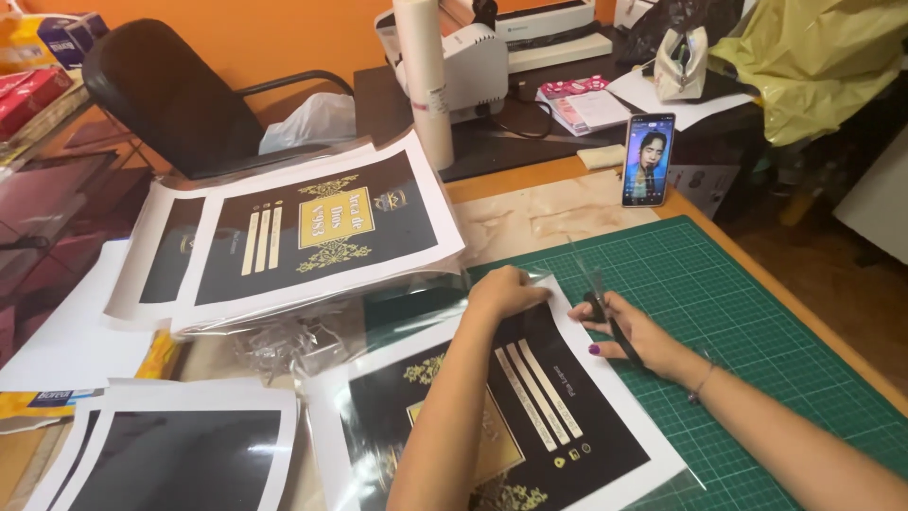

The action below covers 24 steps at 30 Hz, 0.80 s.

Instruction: Cutting out printed designs from a sheet of paper using scissors

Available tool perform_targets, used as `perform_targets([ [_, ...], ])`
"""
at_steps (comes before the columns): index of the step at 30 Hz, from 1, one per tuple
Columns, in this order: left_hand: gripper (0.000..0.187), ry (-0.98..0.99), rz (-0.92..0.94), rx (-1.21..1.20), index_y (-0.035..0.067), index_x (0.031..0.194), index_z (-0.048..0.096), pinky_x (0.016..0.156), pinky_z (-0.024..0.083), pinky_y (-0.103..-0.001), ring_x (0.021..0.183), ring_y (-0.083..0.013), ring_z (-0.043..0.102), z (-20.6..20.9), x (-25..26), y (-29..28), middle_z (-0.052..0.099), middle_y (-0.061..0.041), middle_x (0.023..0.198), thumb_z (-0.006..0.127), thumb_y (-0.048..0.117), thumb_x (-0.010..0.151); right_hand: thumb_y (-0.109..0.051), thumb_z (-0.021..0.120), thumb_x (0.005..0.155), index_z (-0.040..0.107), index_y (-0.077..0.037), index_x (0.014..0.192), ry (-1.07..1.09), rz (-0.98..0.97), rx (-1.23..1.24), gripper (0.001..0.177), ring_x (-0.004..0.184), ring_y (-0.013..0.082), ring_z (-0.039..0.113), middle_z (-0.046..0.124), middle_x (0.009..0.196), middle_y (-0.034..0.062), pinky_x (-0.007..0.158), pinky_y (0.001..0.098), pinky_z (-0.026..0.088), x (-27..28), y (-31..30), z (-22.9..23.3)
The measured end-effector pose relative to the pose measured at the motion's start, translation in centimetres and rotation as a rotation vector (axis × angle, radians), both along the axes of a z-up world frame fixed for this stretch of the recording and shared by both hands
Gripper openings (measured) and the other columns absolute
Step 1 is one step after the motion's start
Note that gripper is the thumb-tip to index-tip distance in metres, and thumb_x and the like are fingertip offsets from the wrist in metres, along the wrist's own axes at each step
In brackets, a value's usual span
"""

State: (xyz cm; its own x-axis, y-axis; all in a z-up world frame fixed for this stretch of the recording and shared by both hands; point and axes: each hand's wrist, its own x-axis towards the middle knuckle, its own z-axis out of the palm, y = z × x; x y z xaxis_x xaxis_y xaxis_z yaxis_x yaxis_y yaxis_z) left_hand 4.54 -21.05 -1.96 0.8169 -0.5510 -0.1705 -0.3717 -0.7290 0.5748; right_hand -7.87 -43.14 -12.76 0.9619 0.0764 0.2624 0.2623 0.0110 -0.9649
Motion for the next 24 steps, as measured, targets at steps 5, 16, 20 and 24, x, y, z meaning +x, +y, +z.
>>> perform_targets([
  [5, 0.052, -0.037, -0.098, 0.058, 0.015, 0.113, 0.078, 0.097, 0.055, -0.05, 0.12, -0.0381, 0.068, 0.3, -0.3, -1.0, 0.076, -0.02, 0.114, 0.071, 0.054, 0.079, -0.005, 0.093, 0.065, 0.057, -0.001, 0.121, 0.022, 0.016, 0.095, 0.067, 0.128, 0.0338, 0.062, 0.068, 0.13, 0.0223, 0.112, 0.0531, 0.045, -1.5, 1.7, 2.7],
  [16, 0.019, 0.008, -0.075, -0.479, 0.012, 0.093, 0.063, 0.074, 0.048, -0.032, 0.075, -0.0146, 0.06, 9.5, -1.6, 10.5, 0.066, -0.001, 0.082, 0.061, 0.029, 0.1, -0.041, 0.08, 0.067, 0.068, -0.009, 0.119, 0.321, -0.016, -0.401, 0.063, 0.088, 0.0227, 0.069, 0.073, 0.095, 0.0084, 0.091, 0.0356, 0.051, -3.7, -5.3, 12.5],
  [20, 0.026, 0.128, 0.033, -0.64, 0.008, 0.116, 0.069, 0.093, 0.05, -0.026, 0.096, -0.0124, 0.065, 12.5, -2.8, 15.8, 0.073, -0.001, 0.108, 0.062, 0.025, 0.097, -0.04, 0.061, 0.086, 0.068, 0.002, 0.123, 0.755, 0.06, -0.319, 0.057, 0.081, 0.028, 0.07, 0.07, 0.098, 0.0218, 0.066, 0.0351, 0.058, -4.3, -7.1, 13.7],
  [24, 0.022, 0.252, 0.074, -0.788, 0.009, 0.117, 0.072, 0.089, 0.047, -0.023, 0.093, -0.0134, 0.065, 12.0, -3.0, 18.7, 0.072, -0.003, 0.101, 0.058, 0.013, 0.1, -0.013, 0.05, 0.102, 0.061, 0.022, 0.119, 1.161, -0.037, -0.196, 0.04, 0.052, 0.0512, 0.064, 0.072, 0.093, 0.0565, 0.037, 0.0452, 0.049, -6.5, -8.2, 13.4],
])
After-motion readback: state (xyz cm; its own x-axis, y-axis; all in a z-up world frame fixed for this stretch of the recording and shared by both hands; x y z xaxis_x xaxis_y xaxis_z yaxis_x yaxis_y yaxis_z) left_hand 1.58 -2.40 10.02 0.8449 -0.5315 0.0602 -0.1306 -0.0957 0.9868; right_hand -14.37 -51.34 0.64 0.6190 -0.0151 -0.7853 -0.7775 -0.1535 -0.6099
